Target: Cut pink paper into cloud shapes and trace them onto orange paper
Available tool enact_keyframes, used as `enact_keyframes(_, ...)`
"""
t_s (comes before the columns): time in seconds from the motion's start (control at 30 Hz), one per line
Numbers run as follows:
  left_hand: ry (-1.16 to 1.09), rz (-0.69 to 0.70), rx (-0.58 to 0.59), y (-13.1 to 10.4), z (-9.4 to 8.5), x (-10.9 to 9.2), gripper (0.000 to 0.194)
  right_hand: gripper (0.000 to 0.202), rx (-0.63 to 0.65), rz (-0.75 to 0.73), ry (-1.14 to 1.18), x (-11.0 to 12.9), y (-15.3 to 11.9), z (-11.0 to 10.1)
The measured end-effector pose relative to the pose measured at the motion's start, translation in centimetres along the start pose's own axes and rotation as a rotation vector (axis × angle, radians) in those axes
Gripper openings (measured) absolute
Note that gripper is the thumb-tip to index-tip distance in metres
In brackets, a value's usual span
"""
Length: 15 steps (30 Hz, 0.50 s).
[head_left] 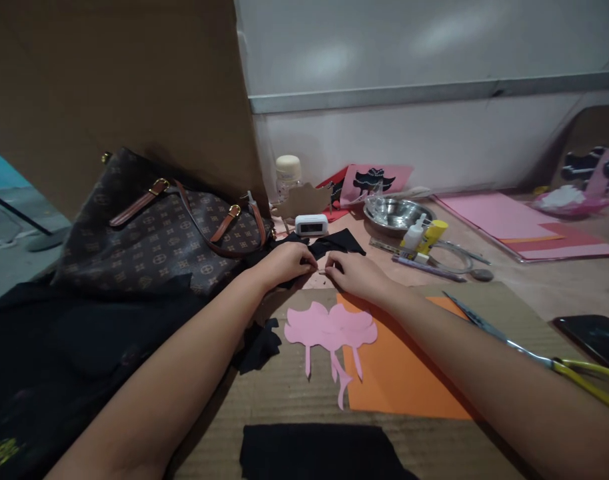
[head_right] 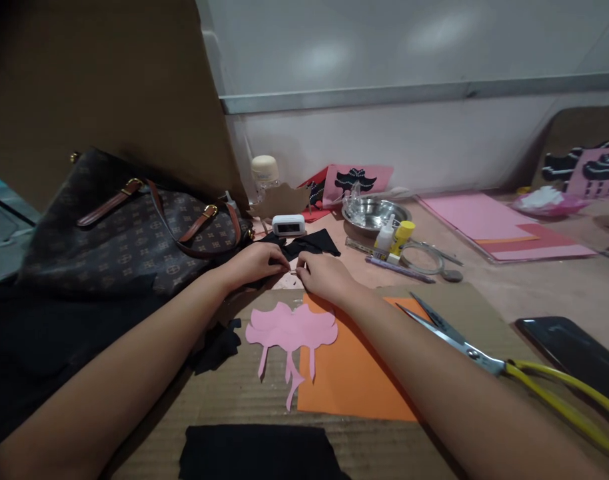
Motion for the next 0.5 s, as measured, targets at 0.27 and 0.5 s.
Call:
enact_keyframes(0.27,0.009,0.023,0.008,-0.05,0.07,-0.33,0.018,0.020,-0.004,0.004,-0.058,0.66,0.00,0.04)
enact_keyframes(0.5,0.001,0.012,0.001,0.05,0.31,0.03,0.018,0.020,-0.041,0.005,-0.071,0.83,-0.31,0.52)
Point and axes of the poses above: each hand's wrist, its own y-axis towards the middle knuckle, its own z-axis out of the palm, x = y × z, the point moved 3 cm from there along y, towards the middle knuckle, and after that the axes turned 12 degrees about x, right-handed, at the moved point
